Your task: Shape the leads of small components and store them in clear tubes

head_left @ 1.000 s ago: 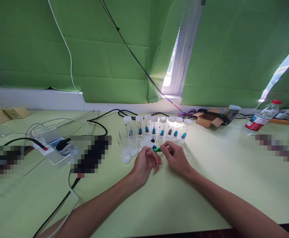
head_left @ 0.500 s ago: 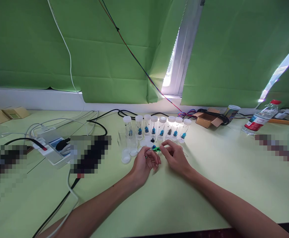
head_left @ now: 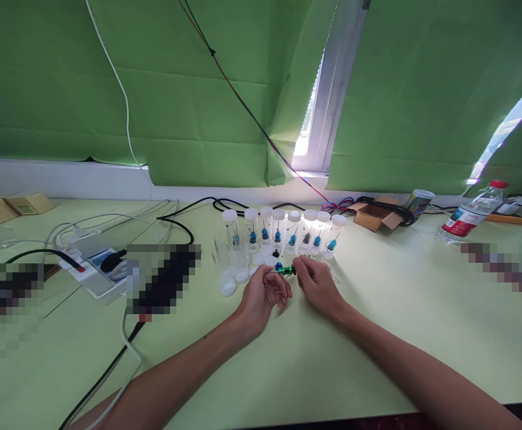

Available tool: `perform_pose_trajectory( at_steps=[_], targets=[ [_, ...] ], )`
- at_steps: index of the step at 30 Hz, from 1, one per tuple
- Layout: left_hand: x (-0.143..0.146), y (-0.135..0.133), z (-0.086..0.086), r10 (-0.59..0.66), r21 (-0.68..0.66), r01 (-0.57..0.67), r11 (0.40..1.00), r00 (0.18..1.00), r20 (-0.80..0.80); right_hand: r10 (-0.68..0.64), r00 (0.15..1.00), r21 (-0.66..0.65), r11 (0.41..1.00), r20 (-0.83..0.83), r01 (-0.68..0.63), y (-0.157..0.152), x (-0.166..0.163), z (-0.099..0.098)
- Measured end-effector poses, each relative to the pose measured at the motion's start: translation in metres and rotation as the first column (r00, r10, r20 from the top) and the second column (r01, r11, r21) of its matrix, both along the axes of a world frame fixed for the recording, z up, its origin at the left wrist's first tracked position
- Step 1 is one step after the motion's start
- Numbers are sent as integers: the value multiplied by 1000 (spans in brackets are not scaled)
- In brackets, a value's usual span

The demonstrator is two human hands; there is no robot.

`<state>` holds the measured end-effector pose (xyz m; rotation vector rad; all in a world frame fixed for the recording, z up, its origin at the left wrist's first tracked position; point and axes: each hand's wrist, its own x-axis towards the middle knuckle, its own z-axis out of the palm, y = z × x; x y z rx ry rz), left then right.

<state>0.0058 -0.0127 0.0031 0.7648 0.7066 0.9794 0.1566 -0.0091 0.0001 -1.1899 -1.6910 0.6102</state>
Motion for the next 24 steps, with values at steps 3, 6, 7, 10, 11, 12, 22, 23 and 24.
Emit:
perform_pose_trajectory(
  at_steps=[3,6,7,10,11,12,22,23,24],
  targets=[
    [0,1,0,13,-3,-13,1000,1000,26,49,998,-41,998,-38,-51,-3,0,2],
    [0,2,0,29,-10,-28,1000,999,39,101,993,-46,994,-58,-104,-5,0,4],
    [0,3,0,30,-10,-30,999,999,39,110,992,-46,993,-60,-113,-5,1,4],
    [0,3,0,16,0,-16,1000,999,30,112,992,-49,992,-51,-115,-5,1,3],
    [-1,3,-1,10,6,-10,1000,1000,23,106,993,-50,993,-44,-109,-4,2,2],
    [-1,3,-1,5,11,-5,1000,1000,12,97,995,-48,994,-35,-98,-3,2,2],
    [2,-1,4,-20,20,22,1000,996,-85,15,1000,31,999,17,-16,2,1,-1],
    [2,-1,4,-25,28,28,999,995,-98,14,1000,32,999,19,-14,2,1,-1],
    [3,-1,4,-28,36,32,999,994,-110,12,1000,31,999,19,-13,2,1,0]
  ],
)
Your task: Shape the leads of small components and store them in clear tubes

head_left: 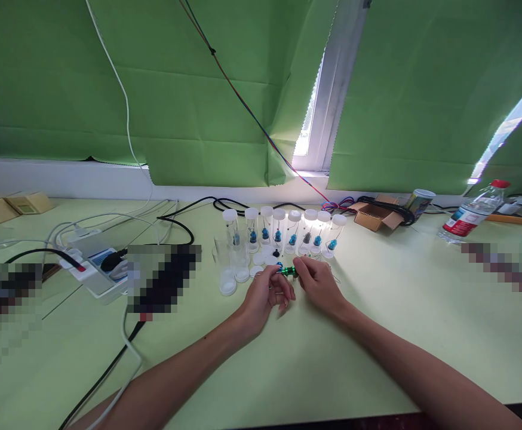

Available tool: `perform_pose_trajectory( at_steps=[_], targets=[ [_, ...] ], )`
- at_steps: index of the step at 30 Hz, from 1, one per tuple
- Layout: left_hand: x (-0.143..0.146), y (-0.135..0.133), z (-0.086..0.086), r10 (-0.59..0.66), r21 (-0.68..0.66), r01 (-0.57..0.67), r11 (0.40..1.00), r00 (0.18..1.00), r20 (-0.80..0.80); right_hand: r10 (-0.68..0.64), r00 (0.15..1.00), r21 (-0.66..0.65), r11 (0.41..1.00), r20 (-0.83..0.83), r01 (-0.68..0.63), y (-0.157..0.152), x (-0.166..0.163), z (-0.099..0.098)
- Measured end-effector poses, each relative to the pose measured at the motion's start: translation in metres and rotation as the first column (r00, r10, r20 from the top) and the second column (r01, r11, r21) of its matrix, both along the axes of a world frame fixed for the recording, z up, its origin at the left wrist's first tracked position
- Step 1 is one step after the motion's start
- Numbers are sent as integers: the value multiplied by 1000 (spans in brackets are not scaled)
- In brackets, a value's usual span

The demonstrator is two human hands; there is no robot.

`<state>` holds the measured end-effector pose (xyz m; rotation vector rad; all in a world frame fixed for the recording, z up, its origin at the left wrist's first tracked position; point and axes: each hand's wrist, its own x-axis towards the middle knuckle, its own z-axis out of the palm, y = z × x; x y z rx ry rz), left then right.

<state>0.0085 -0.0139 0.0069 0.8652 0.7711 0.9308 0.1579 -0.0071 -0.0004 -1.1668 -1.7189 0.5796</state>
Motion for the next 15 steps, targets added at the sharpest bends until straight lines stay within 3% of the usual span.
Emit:
perform_pose_trajectory(
  at_steps=[15],
  targets=[
    [1,2,-2,-10,-6,10,1000,1000,-20,-32,999,-18,999,-15,31,0,1,-2]
  ],
)
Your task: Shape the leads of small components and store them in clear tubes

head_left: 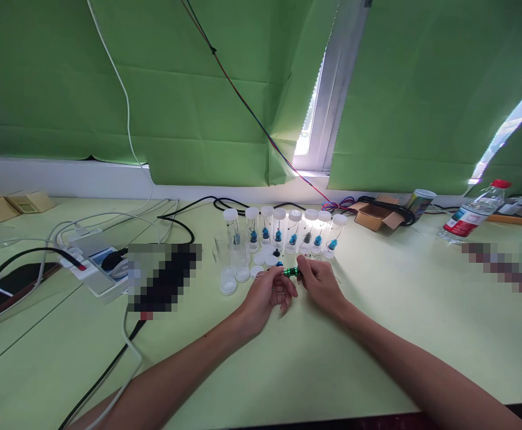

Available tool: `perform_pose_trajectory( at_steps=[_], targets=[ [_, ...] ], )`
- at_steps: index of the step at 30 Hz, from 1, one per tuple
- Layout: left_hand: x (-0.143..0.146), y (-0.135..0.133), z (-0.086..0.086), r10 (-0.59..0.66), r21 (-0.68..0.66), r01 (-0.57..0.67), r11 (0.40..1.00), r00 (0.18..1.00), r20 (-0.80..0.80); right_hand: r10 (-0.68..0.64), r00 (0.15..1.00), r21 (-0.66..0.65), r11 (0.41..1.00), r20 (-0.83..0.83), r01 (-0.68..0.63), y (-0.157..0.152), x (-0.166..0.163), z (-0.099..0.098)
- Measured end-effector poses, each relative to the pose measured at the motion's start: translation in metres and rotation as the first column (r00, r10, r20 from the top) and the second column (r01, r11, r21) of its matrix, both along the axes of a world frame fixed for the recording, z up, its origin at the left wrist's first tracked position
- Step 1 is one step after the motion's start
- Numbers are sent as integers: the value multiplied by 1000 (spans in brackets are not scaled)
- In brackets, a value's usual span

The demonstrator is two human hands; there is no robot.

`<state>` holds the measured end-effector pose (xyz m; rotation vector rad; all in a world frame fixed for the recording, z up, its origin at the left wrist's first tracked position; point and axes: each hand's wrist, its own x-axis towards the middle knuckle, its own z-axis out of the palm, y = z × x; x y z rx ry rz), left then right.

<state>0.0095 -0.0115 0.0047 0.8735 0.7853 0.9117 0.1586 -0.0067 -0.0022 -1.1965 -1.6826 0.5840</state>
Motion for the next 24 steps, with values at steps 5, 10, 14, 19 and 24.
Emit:
perform_pose_trajectory(
  at_steps=[5,10,14,19,24],
  targets=[
    [0,2,-1,46,-32,-45,998,998,47,15,1000,-3,1000,-26,-15,-4,-1,4],
    [-2,2,-2,69,-60,-65,996,995,78,98,994,-48,994,-53,-101,-8,-1,7],
    [-1,2,-3,61,-39,-58,998,996,62,95,995,-42,995,-33,-96,-7,0,7],
    [-1,1,-3,46,-5,-46,999,999,29,44,999,-5,999,2,-44,-5,1,7],
    [-2,1,-4,12,28,-13,1000,1000,25,35,999,13,999,28,-35,-3,1,5]
  ],
)
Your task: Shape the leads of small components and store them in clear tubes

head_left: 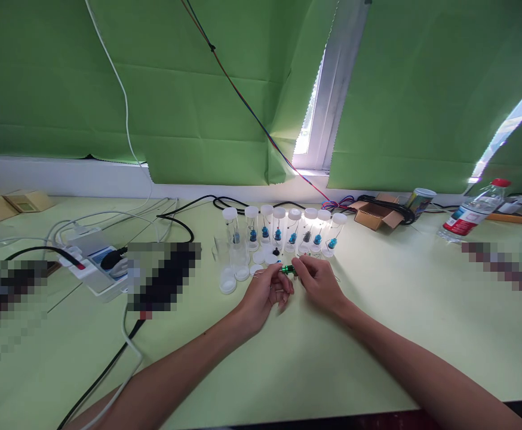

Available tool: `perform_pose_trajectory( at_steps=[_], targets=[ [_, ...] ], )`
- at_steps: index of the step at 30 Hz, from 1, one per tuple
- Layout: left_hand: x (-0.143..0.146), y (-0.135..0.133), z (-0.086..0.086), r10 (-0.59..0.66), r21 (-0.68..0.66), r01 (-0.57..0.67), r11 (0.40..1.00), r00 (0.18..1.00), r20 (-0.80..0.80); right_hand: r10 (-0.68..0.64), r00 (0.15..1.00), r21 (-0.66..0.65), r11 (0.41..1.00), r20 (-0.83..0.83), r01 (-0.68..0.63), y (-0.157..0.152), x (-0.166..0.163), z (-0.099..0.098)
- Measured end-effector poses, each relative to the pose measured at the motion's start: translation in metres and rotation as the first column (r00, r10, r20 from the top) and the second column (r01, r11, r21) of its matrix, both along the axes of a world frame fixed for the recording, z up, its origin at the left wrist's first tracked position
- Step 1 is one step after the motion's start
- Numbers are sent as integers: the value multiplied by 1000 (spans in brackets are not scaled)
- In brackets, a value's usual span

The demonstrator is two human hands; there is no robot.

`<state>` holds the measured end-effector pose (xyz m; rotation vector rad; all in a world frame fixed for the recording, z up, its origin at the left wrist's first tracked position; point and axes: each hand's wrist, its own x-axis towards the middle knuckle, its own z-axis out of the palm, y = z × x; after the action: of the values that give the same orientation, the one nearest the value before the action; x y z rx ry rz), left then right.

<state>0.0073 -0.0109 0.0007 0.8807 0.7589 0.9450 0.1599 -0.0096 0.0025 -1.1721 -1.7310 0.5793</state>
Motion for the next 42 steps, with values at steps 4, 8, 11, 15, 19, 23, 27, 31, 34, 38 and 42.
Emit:
perform_pose_trajectory(
  at_steps=[4,8,11,15,19,23,27,31,34,38,42],
  targets=[
    [1,-1,2,-10,-14,10,1000,1000,-3,4,1000,-3,1000,2,-4,1,0,-1],
    [1,-2,4,-18,-14,18,1000,1000,-16,7,1000,-13,1000,-13,-7,2,1,-2],
    [1,-2,4,-22,-5,21,1000,999,-27,-8,1000,-23,1000,-25,7,2,1,-2],
    [1,-1,3,-8,-6,8,1000,1000,-4,-14,999,-17,1000,-33,14,1,-1,0],
    [1,-1,3,10,-23,-9,1000,999,32,-28,999,-2,1000,-39,28,0,-2,-1],
    [1,1,2,36,-42,-33,999,997,67,31,996,-73,997,-80,-37,-2,-1,0],
    [2,1,2,55,-50,-51,997,996,68,82,991,-79,993,-108,-91,-4,-1,3],
    [2,1,2,32,-44,-30,999,998,59,67,995,-78,994,-78,-73,-2,0,2],
    [2,0,3,13,-26,-12,1000,999,50,33,998,-39,999,-44,-35,0,0,-1],
    [1,0,2,-9,-9,9,1000,999,38,25,1000,-2,1000,-19,-25,2,1,-3],
    [1,1,0,-19,0,19,1000,999,33,-4,1000,-24,1000,-15,4,3,1,-5]
  ],
)
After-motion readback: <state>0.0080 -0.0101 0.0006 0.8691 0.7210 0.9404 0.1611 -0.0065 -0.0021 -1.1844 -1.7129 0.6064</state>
